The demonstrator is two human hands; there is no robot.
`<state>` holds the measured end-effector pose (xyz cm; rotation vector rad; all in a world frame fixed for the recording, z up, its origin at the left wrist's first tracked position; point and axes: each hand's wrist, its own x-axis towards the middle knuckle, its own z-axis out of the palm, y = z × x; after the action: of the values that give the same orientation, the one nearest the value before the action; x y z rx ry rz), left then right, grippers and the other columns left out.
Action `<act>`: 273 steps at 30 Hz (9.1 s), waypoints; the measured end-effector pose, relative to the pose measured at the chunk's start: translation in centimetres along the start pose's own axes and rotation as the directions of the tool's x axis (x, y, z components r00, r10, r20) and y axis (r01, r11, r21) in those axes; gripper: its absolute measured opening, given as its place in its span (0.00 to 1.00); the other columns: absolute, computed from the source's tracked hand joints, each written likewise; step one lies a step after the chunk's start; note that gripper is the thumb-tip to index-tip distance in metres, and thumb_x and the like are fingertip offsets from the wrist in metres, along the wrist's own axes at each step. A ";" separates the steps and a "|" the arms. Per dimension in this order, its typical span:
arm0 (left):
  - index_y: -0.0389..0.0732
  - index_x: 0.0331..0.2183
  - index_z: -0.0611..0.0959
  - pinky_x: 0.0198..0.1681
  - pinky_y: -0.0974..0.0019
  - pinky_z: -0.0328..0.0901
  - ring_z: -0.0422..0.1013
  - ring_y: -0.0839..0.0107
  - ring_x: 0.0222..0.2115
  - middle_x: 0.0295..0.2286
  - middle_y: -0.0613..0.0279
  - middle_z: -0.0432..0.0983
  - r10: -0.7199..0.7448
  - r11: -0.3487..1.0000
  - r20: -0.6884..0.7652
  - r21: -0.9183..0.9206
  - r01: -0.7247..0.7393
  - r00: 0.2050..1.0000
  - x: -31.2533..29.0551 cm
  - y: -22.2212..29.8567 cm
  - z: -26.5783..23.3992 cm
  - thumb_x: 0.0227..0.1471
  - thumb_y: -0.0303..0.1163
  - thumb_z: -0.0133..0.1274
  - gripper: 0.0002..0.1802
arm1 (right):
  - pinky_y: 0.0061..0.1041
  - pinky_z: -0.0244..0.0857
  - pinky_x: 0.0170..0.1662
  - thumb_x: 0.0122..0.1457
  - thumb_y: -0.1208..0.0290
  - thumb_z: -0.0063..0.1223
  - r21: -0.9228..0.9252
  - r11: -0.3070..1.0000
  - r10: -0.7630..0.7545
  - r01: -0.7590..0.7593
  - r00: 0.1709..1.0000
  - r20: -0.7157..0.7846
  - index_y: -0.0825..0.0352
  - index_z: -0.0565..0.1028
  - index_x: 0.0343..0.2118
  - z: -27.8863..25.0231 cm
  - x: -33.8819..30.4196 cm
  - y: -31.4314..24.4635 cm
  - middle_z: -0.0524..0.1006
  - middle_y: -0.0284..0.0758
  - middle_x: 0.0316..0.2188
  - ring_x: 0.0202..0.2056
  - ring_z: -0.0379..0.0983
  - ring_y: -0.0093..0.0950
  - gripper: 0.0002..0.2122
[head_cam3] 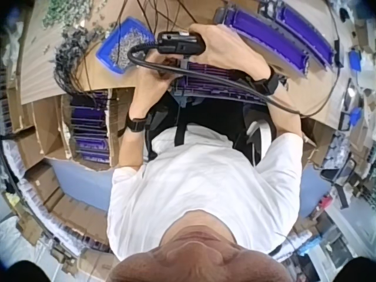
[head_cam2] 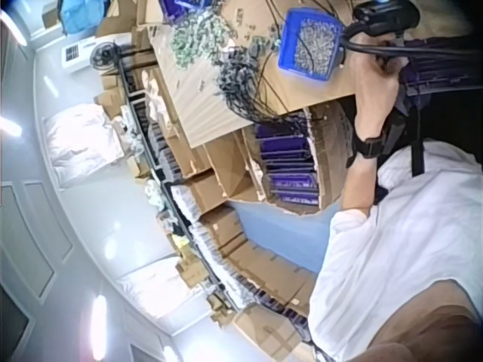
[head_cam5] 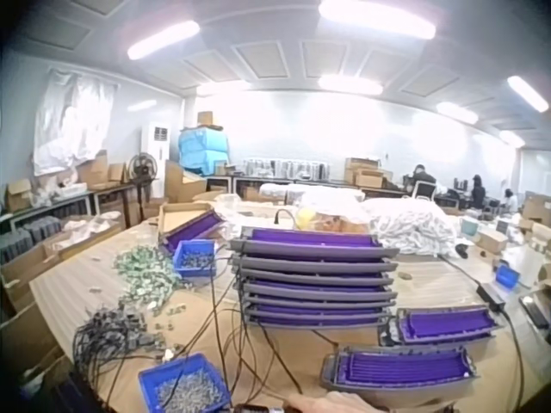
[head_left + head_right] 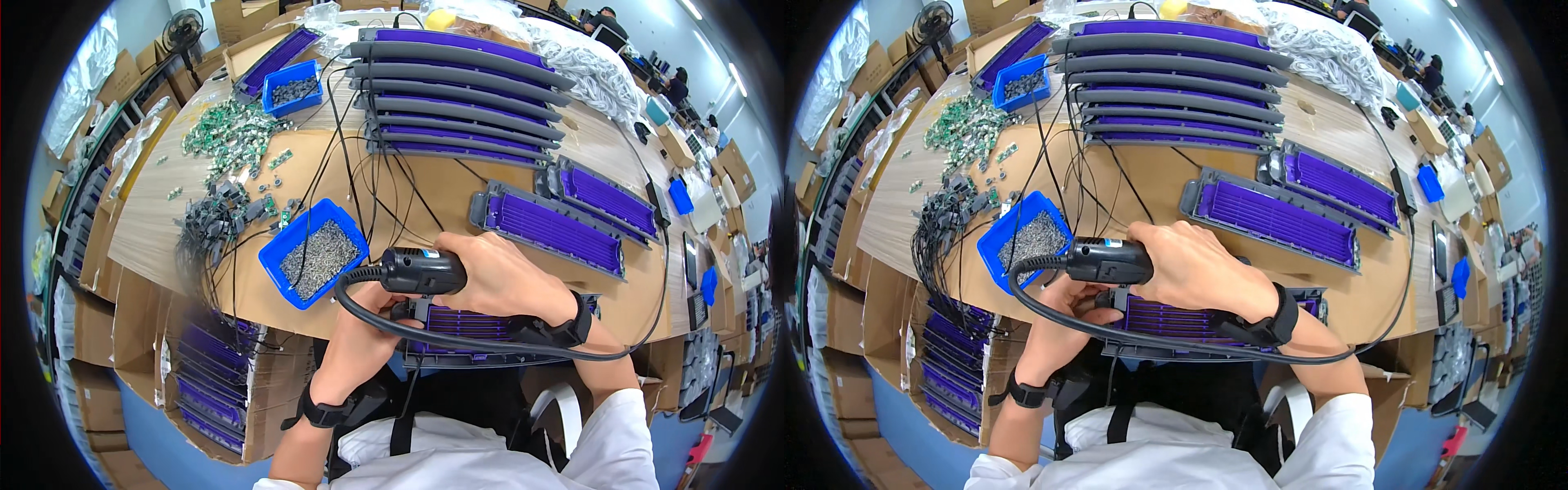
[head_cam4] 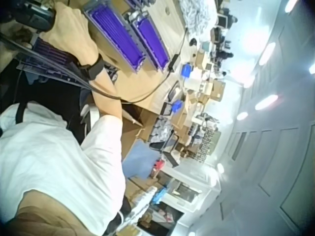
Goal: The person uses a handheld electric screwdriver to fasten screws into purple rectangular electronic components on a workbench. They repeatedly pick up components, align them, and drive screws into specific points before placing the finished units into a stack.
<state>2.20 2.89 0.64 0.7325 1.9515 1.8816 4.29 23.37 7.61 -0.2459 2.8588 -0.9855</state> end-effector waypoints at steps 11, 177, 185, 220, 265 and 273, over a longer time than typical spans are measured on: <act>0.33 0.42 0.79 0.41 0.66 0.71 0.77 0.65 0.38 0.37 0.56 0.78 0.062 0.995 -0.005 0.084 -0.061 0.998 -0.2 -1.0 -0.3 0.40 0.12 0.60 0.23 | 0.39 0.70 0.37 0.41 0.71 0.66 -0.013 0.999 0.048 -0.047 0.995 0.090 0.74 0.73 0.36 -0.4 0.6 -0.4 0.78 0.52 0.27 0.33 0.75 0.51 0.19; 0.36 0.37 0.83 0.26 0.72 0.66 0.73 0.71 0.28 0.38 0.59 0.79 0.174 0.959 -0.157 0.250 -0.132 0.972 -0.7 -0.8 -2.8 0.40 0.18 0.65 0.17 | 0.30 0.67 0.33 0.52 0.79 0.58 0.627 0.666 -0.227 0.405 0.910 -0.347 0.63 0.61 0.42 -1.6 -0.3 -6.3 0.70 0.32 0.19 0.23 0.70 0.26 0.19; 0.36 0.37 0.83 0.26 0.72 0.66 0.73 0.71 0.29 0.38 0.59 0.78 0.164 0.966 -0.164 0.228 -0.124 0.973 -0.7 -1.3 -2.8 0.39 0.18 0.65 0.18 | 0.30 0.68 0.34 0.51 0.82 0.57 0.644 0.684 -0.213 0.343 0.938 -0.273 0.63 0.61 0.43 -1.7 -0.1 -6.3 0.70 0.31 0.19 0.24 0.71 0.26 0.19; 0.37 0.38 0.84 0.27 0.75 0.64 0.73 0.76 0.30 0.38 0.61 0.80 0.190 0.958 -0.161 0.246 -0.147 0.968 -1.0 -1.0 -3.5 0.39 0.19 0.66 0.18 | 0.27 0.65 0.31 0.52 0.71 0.64 0.634 0.647 -0.170 0.422 0.891 -0.420 0.65 0.63 0.42 -1.1 1.0 -7.9 0.70 0.31 0.19 0.22 0.70 0.25 0.20; 0.34 0.53 0.71 0.43 0.68 0.75 0.75 0.68 0.39 0.57 0.53 0.55 0.193 0.972 -0.207 0.177 -0.157 0.959 -1.0 -0.9 -3.3 0.35 0.13 0.67 0.40 | 0.30 0.69 0.33 0.54 0.81 0.52 0.686 0.206 -0.089 0.698 0.711 -0.697 0.70 0.65 0.45 1.8 7.0 -7.3 0.73 0.38 0.22 0.23 0.71 0.27 0.15; 0.32 0.55 0.69 0.44 0.67 0.74 0.75 0.67 0.39 0.56 0.54 0.60 0.166 0.975 -0.169 0.176 -0.136 0.972 -0.9 -1.3 -3.4 0.35 0.14 0.67 0.43 | 0.30 0.70 0.33 0.54 0.81 0.52 0.691 0.197 -0.102 0.696 0.715 -0.691 0.69 0.65 0.45 1.5 6.7 -7.4 0.72 0.38 0.21 0.23 0.72 0.27 0.16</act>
<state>0.81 -0.39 -0.50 0.8011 2.2438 1.9544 -1.14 15.48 10.64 -0.7578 1.8503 -3.0438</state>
